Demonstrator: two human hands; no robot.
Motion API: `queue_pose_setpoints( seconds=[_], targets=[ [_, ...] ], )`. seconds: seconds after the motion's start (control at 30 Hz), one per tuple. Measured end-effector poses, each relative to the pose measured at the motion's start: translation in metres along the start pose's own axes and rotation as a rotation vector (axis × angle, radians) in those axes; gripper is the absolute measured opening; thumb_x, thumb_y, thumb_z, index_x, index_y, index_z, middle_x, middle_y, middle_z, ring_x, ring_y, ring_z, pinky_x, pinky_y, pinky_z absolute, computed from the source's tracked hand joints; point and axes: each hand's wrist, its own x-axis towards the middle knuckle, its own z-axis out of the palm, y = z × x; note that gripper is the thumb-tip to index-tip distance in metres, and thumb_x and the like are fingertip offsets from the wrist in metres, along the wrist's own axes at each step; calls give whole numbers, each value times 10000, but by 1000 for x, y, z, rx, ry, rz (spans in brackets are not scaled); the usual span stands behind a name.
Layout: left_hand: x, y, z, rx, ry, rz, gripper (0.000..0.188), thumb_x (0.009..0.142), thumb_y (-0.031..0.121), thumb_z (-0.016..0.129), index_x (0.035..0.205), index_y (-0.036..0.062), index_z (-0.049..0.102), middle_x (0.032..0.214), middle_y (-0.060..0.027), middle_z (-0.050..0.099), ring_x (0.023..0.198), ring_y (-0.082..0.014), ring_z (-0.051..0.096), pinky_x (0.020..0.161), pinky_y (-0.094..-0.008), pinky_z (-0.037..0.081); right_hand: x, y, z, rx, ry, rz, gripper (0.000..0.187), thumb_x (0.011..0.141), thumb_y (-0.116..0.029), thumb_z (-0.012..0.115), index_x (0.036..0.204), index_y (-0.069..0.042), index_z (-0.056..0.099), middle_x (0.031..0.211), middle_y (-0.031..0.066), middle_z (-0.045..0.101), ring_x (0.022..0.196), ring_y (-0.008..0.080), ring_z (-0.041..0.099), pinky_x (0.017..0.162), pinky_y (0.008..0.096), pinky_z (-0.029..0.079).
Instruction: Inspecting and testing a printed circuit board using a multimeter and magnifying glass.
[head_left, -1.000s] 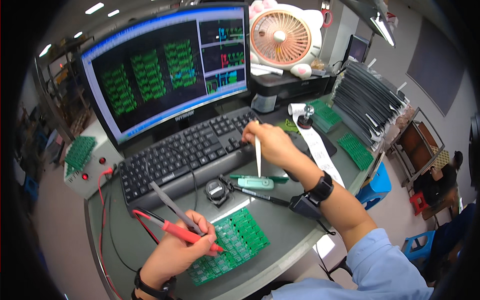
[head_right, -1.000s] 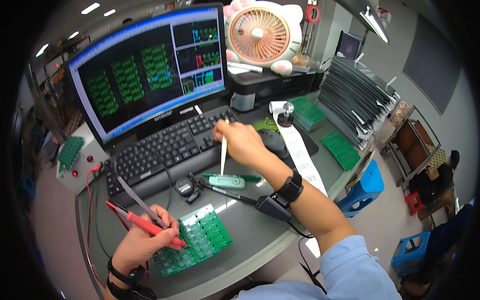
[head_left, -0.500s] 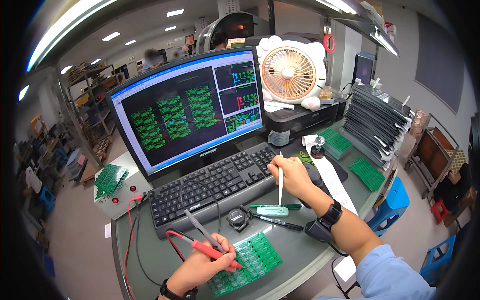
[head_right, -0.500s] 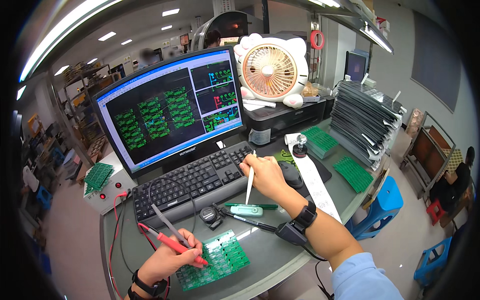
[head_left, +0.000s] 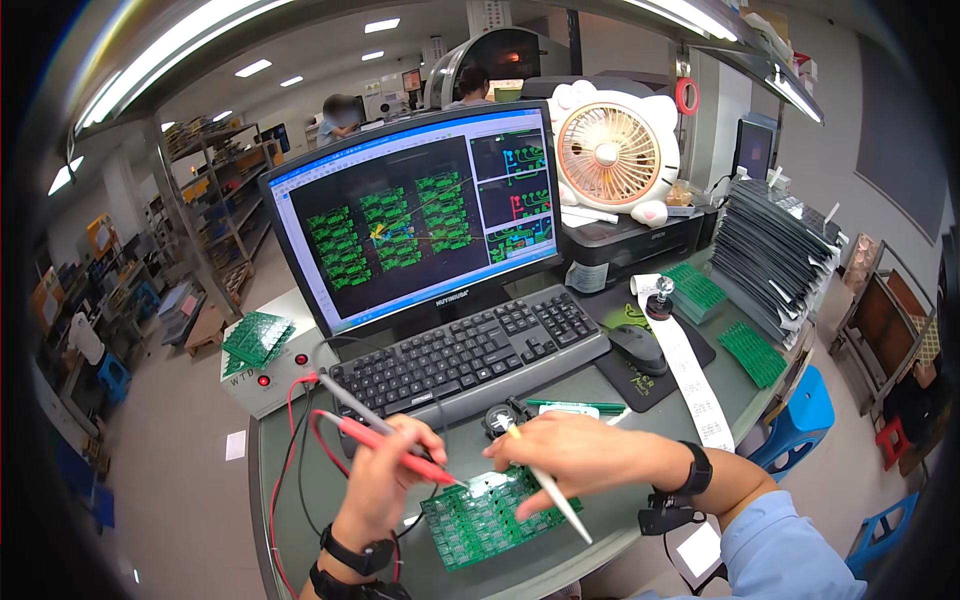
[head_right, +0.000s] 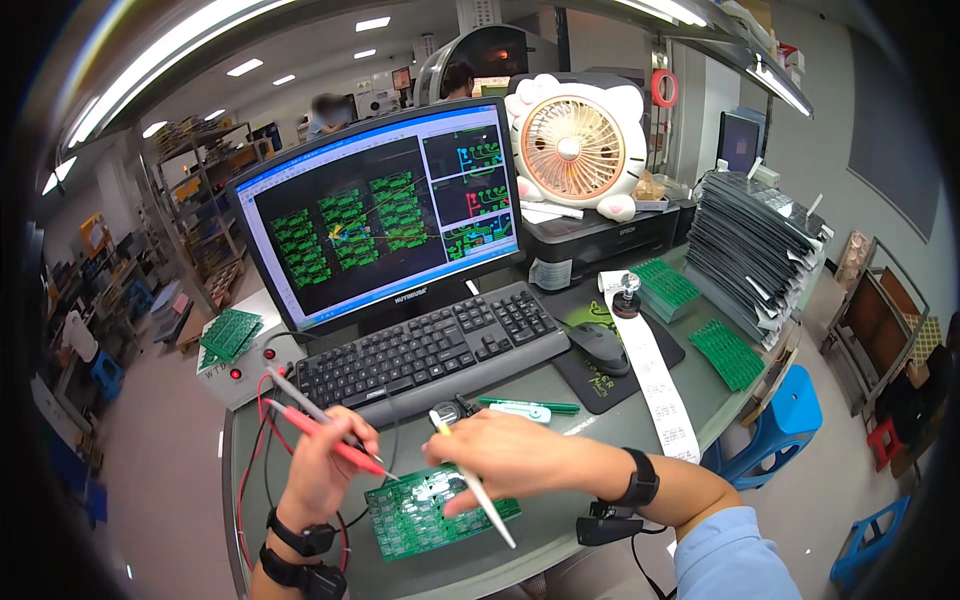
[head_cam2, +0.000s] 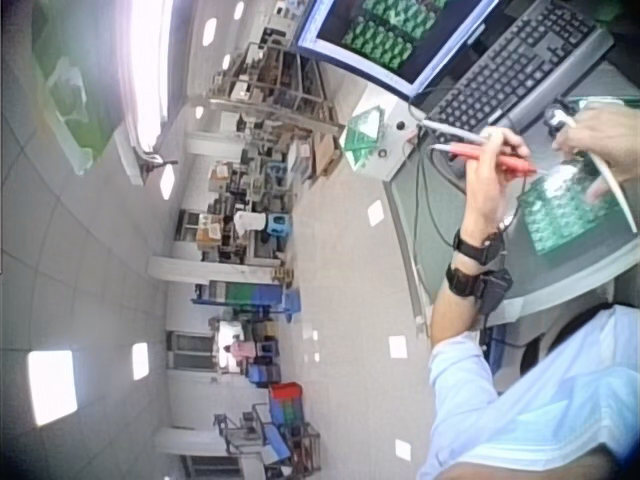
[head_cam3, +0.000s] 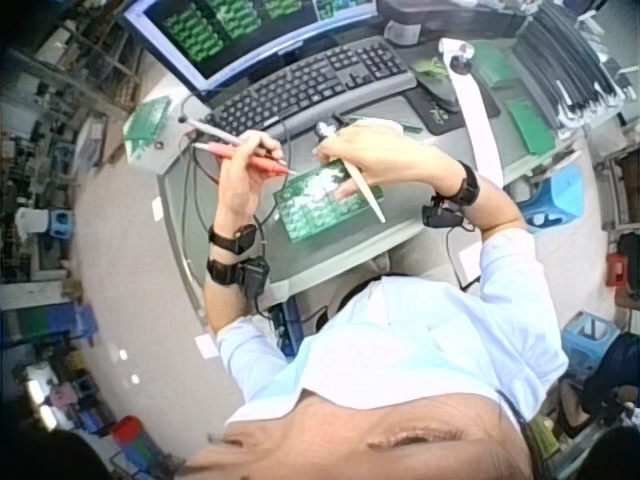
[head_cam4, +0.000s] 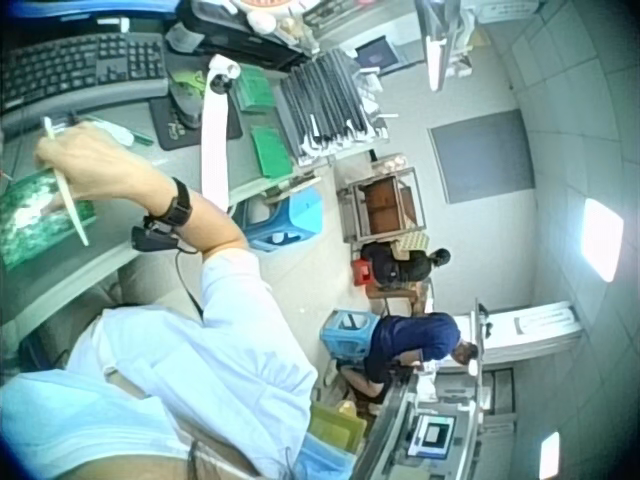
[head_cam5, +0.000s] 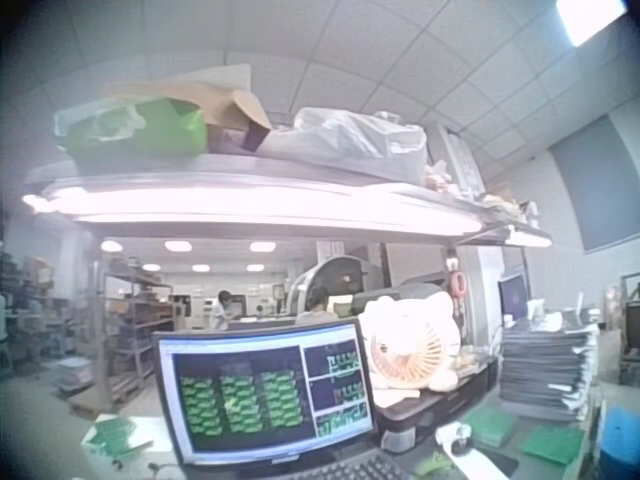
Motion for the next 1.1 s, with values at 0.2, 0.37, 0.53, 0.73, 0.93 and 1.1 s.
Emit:
queue_pose_setpoints(
  seconds=[0.2,0.37,0.53,0.73,0.93,1.1],
  targets=[
    [27,-25,-44,618,127,300,442,971,309,336,980,-14,637,1117,-123,626,950,-185,593,882,-326,453,18,-18,33,-201,164,-285,706,692,-513,750,1085,0,467,1159,163,577,1110,297,558,918,449,417],
    [30,-36,-42,801,44,221,436,972,314,318,1041,21,634,1245,-148,562,994,-224,564,906,-330,424,29,-28,45,-264,178,-281,722,626,-523,781,1023,0,480,1069,159,592,1079,293,582,863,436,432],
    [29,-37,-43,799,25,234,431,973,309,315,1062,23,625,1275,-147,555,1025,-232,561,910,-343,427,34,-31,52,-306,116,-230,700,600,-487,809,997,-6,491,899,101,615,950,268,624,762,388,420],
    [31,-37,-46,737,81,319,435,976,300,302,1036,14,624,1255,-129,574,1098,-233,554,1003,-357,362,35,-35,48,-344,149,-219,662,603,-441,826,987,-17,495,838,77,623,879,246,636,716,356,399],
    [34,-39,-53,695,124,424,437,974,296,289,1008,12,619,1139,-125,615,1043,-212,573,1001,-351,366,32,-38,33,-258,221,-252,665,642,-388,823,1059,8,489,889,102,620,877,287,632,683,387,452],
    [20,-14,-42,131,97,351,453,944,350,283,836,19,573,869,-124,619,845,-215,583,863,-350,446,22,-26,-14,229,318,-324,796,743,-293,791,1416,-152,391,1507,220,301,1232,365,507,934,391,489]
  ],
)
